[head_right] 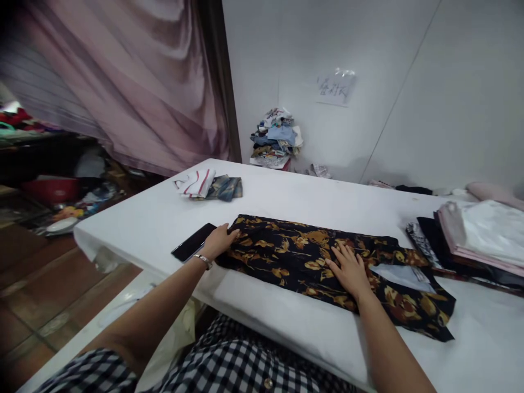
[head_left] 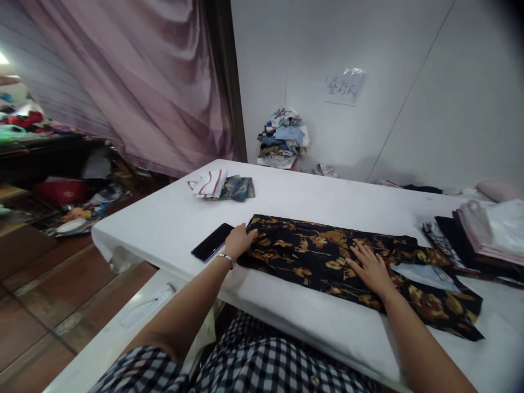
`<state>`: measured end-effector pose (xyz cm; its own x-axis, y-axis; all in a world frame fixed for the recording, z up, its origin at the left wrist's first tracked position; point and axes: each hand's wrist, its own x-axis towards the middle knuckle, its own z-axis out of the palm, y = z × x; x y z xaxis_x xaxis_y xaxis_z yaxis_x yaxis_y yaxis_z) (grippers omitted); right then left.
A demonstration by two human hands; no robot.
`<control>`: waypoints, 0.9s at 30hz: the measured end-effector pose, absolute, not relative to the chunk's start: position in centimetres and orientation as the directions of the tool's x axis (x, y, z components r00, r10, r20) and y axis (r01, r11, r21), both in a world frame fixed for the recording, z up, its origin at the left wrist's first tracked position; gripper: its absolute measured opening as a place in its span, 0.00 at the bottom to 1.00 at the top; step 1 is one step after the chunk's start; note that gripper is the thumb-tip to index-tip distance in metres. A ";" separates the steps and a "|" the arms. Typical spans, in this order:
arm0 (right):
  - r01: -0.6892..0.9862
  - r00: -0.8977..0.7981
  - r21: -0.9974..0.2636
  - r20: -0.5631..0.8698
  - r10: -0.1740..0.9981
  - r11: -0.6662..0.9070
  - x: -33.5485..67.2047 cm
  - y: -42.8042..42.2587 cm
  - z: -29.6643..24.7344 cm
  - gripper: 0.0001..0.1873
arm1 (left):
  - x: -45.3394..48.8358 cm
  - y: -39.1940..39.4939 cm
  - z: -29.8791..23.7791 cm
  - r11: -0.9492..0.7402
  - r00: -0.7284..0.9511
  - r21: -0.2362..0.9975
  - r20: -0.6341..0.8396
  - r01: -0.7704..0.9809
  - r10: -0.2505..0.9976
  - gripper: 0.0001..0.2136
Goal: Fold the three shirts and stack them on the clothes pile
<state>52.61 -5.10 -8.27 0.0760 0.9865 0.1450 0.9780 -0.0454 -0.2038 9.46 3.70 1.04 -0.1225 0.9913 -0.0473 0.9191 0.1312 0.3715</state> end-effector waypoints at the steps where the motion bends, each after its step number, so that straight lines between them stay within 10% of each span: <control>1: 0.976 0.076 -0.213 0.151 0.986 -0.042 52.7 -5.1 -8.3 0.30 | 9.8 3.9 1.1 0.145 -0.131 0.370 -0.064 0.918 0.989 0.26; 17: 0.923 0.073 -0.385 0.184 0.980 0.003 52.5 -5.3 -7.7 0.27 | 11.3 6.2 5.7 0.317 -0.094 0.641 -0.358 0.699 0.929 0.09; 27: 0.667 0.213 -0.742 0.275 0.937 0.066 53.1 -5.6 -6.6 0.24 | 26.5 5.7 10.5 0.097 0.400 0.870 -0.318 0.484 0.859 0.15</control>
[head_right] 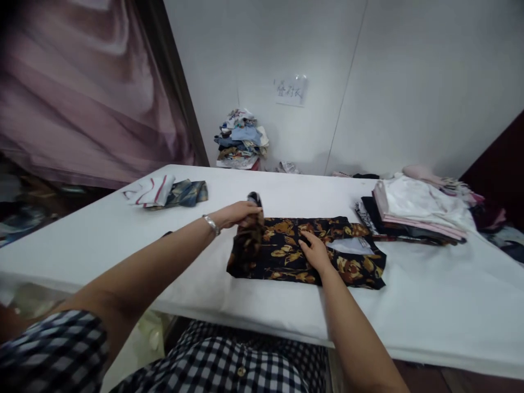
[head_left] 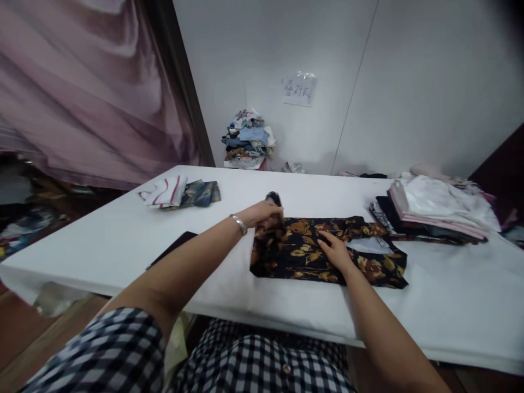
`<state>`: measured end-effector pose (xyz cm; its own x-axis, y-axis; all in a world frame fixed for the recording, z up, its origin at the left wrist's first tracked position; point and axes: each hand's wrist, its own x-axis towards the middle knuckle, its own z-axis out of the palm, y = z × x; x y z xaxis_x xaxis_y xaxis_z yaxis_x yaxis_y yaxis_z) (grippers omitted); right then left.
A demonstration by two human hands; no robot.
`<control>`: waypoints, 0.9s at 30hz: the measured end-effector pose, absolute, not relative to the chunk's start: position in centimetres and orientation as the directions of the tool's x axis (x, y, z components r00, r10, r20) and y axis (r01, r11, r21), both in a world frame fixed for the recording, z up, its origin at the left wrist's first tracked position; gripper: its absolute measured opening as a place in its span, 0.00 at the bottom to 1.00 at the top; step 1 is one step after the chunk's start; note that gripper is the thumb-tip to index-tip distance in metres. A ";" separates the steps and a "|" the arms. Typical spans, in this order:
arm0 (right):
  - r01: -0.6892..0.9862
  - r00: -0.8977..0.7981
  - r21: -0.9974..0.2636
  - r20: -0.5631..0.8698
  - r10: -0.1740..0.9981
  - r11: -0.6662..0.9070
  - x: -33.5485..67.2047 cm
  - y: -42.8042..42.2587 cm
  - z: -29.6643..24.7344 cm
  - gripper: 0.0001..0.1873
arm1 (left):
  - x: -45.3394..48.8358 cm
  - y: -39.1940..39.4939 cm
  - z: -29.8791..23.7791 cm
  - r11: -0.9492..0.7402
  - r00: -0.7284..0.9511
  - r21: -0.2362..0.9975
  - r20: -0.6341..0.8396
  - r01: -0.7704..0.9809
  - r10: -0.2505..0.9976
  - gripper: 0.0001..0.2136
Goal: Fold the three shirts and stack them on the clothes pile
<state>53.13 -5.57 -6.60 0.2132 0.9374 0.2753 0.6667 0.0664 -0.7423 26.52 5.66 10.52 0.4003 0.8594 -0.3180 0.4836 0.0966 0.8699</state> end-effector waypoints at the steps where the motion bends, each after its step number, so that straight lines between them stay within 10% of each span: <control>1: 0.622 0.250 -0.781 0.275 0.928 0.063 53.2 -5.7 -6.5 0.24 | 28.2 5.2 10.0 0.062 0.439 0.883 -0.291 0.465 0.850 0.16; 12: 0.570 0.302 -0.822 0.224 0.927 0.013 53.4 -5.9 -6.1 0.22 | 23.1 4.3 2.2 0.074 0.063 0.745 -0.154 0.663 0.986 0.27; 18: 0.682 0.241 -0.731 0.256 0.936 0.024 52.9 -5.7 -5.8 0.19 | 24.9 3.6 0.5 0.074 0.191 0.813 -0.222 0.577 0.956 0.15; 27: 0.785 -0.031 -0.493 0.573 0.819 0.374 50.2 -8.2 -3.6 0.16 | 16.3 5.5 1.7 -0.045 0.056 0.677 0.006 0.735 0.998 0.19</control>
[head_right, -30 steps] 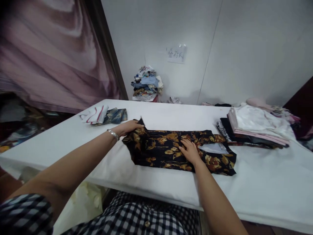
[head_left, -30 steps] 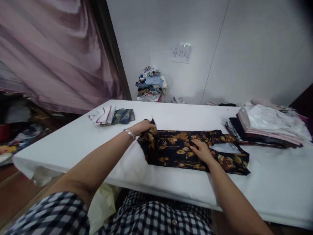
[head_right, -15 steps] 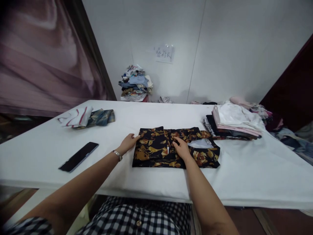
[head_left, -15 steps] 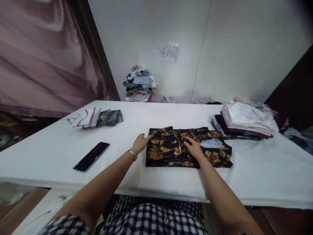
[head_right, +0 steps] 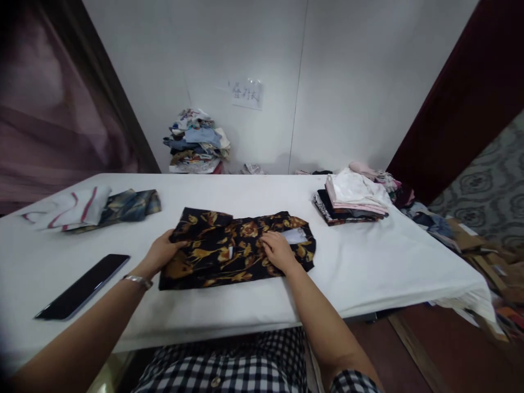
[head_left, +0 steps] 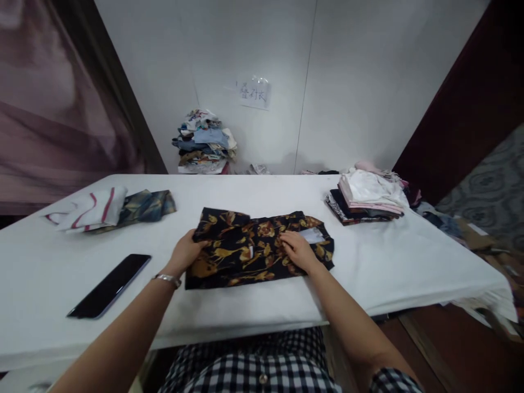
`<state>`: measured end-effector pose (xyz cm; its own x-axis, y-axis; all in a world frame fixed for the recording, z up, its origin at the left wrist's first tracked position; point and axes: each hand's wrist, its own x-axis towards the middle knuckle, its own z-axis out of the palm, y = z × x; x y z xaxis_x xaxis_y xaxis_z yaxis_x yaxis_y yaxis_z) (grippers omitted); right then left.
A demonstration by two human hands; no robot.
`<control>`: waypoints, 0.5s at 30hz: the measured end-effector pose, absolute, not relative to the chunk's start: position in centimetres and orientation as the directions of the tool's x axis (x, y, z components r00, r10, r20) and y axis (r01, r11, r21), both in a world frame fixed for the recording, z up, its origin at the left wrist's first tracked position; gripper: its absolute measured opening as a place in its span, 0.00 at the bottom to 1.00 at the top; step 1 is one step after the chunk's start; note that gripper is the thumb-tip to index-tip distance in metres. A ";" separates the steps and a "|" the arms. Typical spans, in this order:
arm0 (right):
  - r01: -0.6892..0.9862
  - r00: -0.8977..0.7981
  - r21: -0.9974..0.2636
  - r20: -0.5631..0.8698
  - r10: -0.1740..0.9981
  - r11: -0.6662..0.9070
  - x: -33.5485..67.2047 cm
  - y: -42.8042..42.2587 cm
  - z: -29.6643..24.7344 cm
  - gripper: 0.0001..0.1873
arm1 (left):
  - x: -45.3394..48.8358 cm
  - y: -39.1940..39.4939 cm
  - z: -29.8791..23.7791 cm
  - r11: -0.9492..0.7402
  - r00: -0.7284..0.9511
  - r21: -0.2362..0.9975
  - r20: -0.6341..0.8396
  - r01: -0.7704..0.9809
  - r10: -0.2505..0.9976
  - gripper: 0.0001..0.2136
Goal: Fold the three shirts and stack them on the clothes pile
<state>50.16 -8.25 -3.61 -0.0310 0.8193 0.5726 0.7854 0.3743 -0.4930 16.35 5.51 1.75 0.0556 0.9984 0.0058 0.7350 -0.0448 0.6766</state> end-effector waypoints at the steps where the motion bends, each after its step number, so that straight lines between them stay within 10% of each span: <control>1: 0.771 -0.038 -0.497 0.589 0.807 0.399 50.0 -8.4 -3.5 0.15 | 14.7 5.6 1.3 -0.023 0.033 0.624 -0.005 0.781 0.999 0.18; 8: 0.686 0.374 -0.710 0.533 0.759 0.160 52.8 -8.4 -2.1 0.17 | 10.4 5.0 -1.5 0.053 -0.033 0.512 -0.049 0.858 0.998 0.16; 15: 0.749 0.226 -0.621 0.565 0.794 0.230 47.8 -7.6 -0.1 0.22 | 10.9 4.8 -1.0 0.077 -0.023 0.542 -0.106 0.837 0.994 0.18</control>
